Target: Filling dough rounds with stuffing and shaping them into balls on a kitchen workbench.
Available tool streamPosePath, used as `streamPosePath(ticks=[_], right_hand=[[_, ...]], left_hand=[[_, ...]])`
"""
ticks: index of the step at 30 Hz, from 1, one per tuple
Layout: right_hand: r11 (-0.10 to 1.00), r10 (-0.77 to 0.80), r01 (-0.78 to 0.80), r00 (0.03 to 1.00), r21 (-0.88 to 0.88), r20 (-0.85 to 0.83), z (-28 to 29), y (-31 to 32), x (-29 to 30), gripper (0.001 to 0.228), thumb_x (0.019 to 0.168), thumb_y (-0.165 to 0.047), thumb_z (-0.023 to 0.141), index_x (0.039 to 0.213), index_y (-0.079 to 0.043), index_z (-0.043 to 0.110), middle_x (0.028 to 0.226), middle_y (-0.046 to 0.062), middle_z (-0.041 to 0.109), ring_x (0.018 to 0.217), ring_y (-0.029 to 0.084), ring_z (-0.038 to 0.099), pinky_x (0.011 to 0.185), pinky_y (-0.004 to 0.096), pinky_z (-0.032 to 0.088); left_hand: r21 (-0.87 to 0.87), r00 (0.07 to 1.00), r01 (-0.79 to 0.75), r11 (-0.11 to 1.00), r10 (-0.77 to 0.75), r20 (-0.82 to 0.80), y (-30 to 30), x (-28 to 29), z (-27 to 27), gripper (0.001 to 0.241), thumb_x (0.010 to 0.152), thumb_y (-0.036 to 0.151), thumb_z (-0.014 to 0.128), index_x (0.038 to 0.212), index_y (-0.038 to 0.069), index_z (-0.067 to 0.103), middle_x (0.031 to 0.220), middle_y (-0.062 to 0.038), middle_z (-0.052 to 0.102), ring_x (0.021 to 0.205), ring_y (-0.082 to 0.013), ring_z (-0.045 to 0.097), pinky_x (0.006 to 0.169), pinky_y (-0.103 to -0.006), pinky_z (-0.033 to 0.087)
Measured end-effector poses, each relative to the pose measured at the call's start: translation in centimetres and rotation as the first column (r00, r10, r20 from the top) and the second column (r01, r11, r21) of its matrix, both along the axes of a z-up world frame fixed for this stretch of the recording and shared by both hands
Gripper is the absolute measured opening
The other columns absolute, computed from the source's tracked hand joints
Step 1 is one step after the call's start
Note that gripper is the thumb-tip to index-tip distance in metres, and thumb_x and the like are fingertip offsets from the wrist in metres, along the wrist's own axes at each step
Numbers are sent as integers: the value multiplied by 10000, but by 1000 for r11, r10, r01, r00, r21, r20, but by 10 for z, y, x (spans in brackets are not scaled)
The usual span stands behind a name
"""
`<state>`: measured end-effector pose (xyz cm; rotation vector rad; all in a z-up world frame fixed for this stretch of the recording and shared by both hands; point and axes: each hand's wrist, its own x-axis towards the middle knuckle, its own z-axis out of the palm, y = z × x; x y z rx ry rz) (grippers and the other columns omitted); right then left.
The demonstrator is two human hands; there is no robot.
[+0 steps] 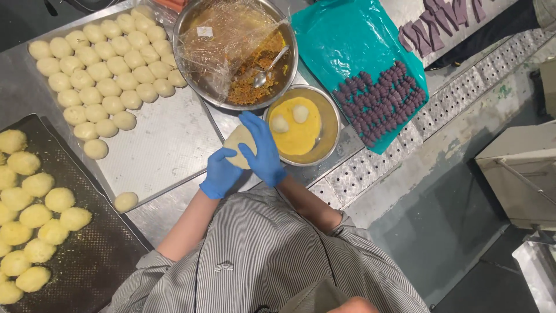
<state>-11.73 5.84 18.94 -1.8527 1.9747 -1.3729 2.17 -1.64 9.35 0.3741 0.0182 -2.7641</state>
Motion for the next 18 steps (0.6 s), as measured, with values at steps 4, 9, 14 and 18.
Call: streamPosePath(ticks=[4,9,14,18], right_hand=[[979,-50,-93,747,179,663,-55,-56,-79,464,1086,-211,469,1534,-90,445,1520,112,540,1265,305,589,1002,406,491],[926,87,160,789,341,-608,-166,-145,-234,490,766,-37,616,1246,-83,705,1176,133,699,954,338,634,770,447,494],[772,343,373,437,515,-831,-203,-180,-273,202,939,-175,596,1020,-112,770,1034,107,676,1010,294,625,840,432,483],[826,291,346,416,446,-861,-210,-185,-292,260,1001,-259,561,919,-115,762,978,109,664,933,286,612,822,433,462]], left_hand=[[-39,993,-107,994,108,39,-10,19,37,724,841,68,528,1539,-41,366,1523,-211,469,1432,-363,444,1227,-483,339],[14,983,-162,987,160,88,-13,34,28,781,806,60,542,1551,-56,335,1543,-247,443,1447,-418,416,1237,-528,308],[18,967,-212,977,207,147,-20,41,36,805,793,60,542,1558,-49,317,1556,-243,430,1451,-420,408,1233,-538,301],[28,963,-219,975,211,168,-31,42,33,798,807,64,534,1565,-58,314,1548,-260,429,1450,-431,401,1235,-535,304]])
